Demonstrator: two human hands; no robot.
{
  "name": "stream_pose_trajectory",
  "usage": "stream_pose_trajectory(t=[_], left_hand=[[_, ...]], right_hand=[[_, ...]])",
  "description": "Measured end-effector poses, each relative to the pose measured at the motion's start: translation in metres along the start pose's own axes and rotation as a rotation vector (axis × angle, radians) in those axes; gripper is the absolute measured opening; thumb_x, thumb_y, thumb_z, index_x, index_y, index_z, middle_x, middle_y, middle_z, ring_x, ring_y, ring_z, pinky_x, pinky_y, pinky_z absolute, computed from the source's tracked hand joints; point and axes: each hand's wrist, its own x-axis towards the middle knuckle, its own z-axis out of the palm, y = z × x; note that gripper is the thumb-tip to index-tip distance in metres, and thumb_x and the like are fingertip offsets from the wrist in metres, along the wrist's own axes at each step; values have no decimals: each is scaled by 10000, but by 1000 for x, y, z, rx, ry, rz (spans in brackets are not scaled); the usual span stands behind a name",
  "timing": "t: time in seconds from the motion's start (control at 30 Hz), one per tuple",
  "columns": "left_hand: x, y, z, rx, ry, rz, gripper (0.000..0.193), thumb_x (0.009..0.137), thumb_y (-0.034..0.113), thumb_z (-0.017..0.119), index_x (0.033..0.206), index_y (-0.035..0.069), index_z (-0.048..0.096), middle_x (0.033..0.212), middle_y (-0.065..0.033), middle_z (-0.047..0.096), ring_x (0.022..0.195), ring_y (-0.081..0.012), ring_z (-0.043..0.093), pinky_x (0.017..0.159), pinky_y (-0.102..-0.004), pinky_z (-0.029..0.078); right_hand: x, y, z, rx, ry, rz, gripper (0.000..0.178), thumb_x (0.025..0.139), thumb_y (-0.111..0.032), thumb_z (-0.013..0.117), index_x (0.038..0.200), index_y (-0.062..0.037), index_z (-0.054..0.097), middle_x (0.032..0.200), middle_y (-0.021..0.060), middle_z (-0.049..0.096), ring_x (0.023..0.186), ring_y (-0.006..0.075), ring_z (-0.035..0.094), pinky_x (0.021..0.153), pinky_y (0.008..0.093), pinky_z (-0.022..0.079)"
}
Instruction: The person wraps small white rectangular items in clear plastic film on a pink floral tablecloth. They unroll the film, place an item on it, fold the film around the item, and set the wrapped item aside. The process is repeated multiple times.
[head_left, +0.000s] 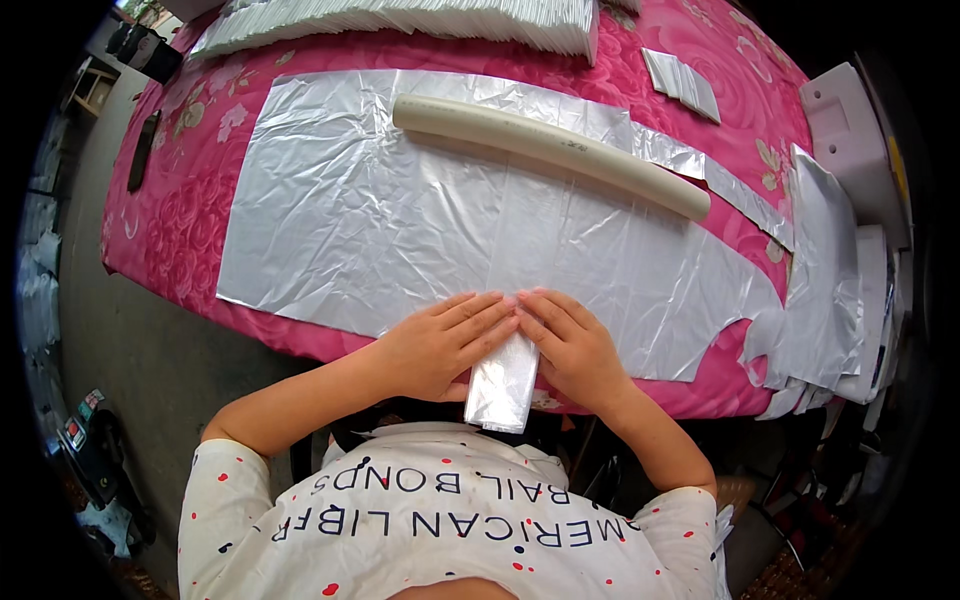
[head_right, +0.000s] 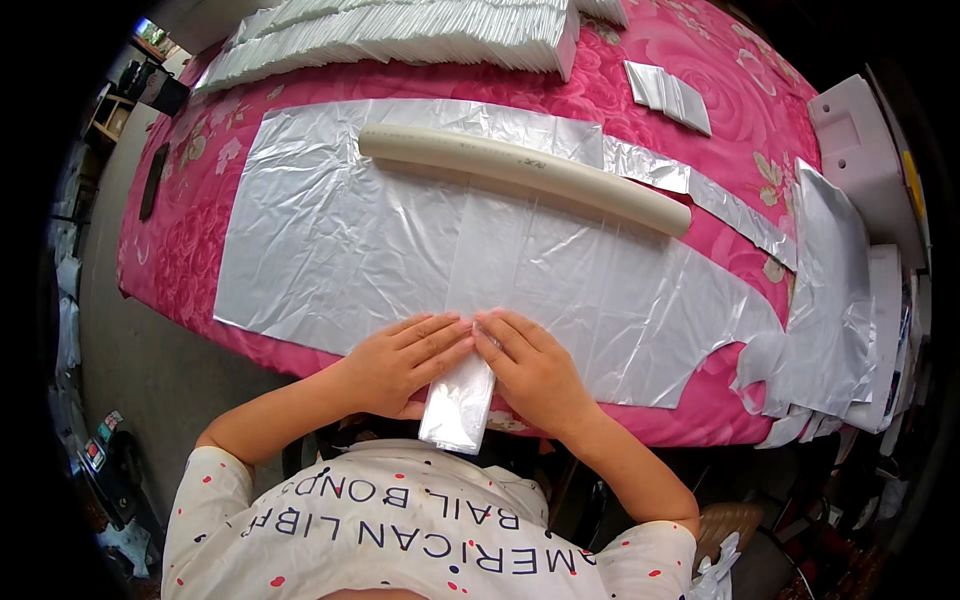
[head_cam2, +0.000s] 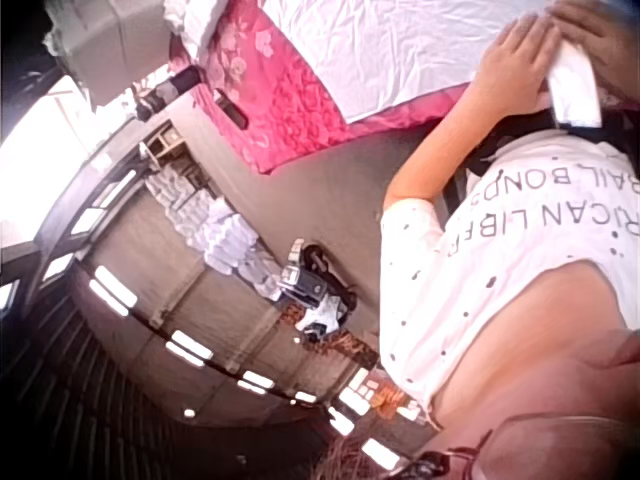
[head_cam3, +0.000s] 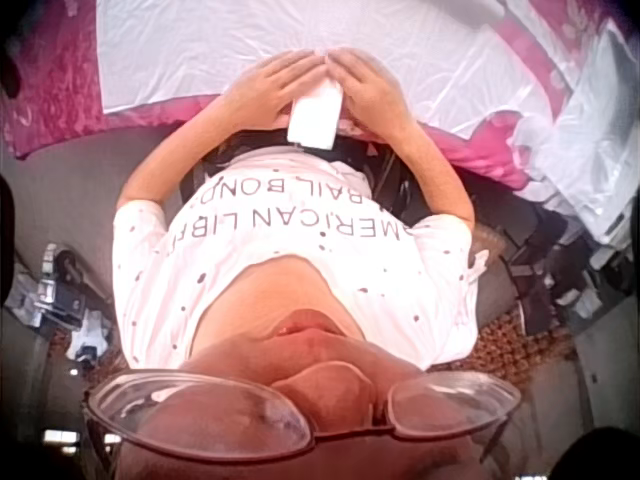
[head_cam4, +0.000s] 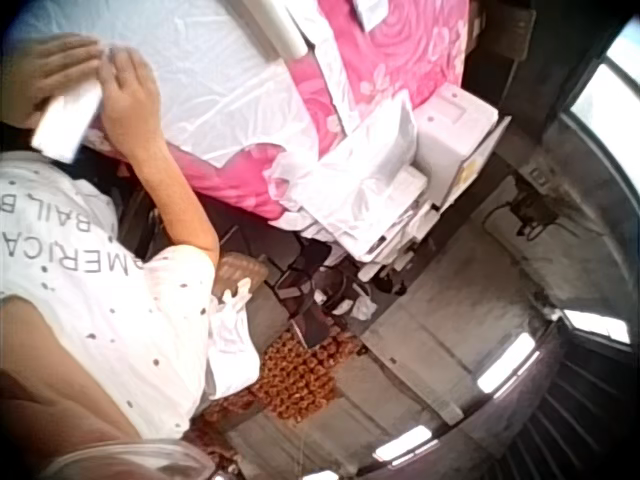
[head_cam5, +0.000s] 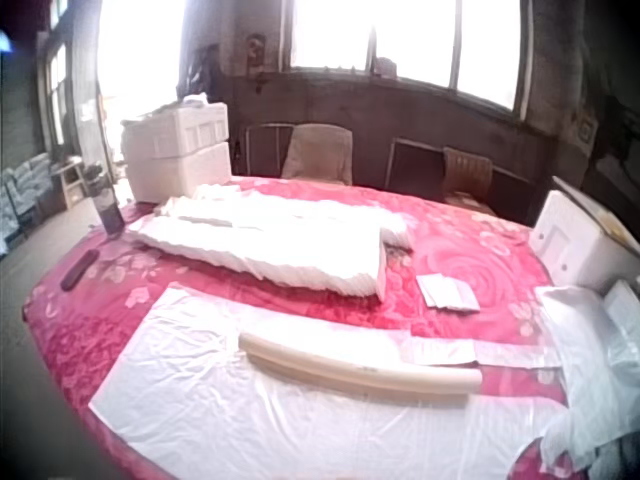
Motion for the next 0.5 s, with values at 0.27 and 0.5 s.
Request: stream_pose_trajectory(t=[0.27, 0.5], left_hand=[[15, -12, -6, -286, 226, -130, 665, 758, 331, 614, 1282, -37, 432, 1059, -171, 604, 953, -323, 589, 826, -399, 459], [23, -15, -6, -441, 435, -408, 682, 860, 336, 554, 1360, -58, 309, 1364, -258, 374, 1232, -372, 411, 1018, -423, 333]], right_hand=[[14, 13, -13, 224, 50, 160, 247, 727, -41, 625, 973, -53, 648, 863, 72, 641, 804, 255, 602, 704, 337, 500], [53, 25, -28, 648, -196, 881, 205, 851, -164, 587, 848, 28, 660, 647, 67, 620, 575, 135, 615, 539, 261, 456]])
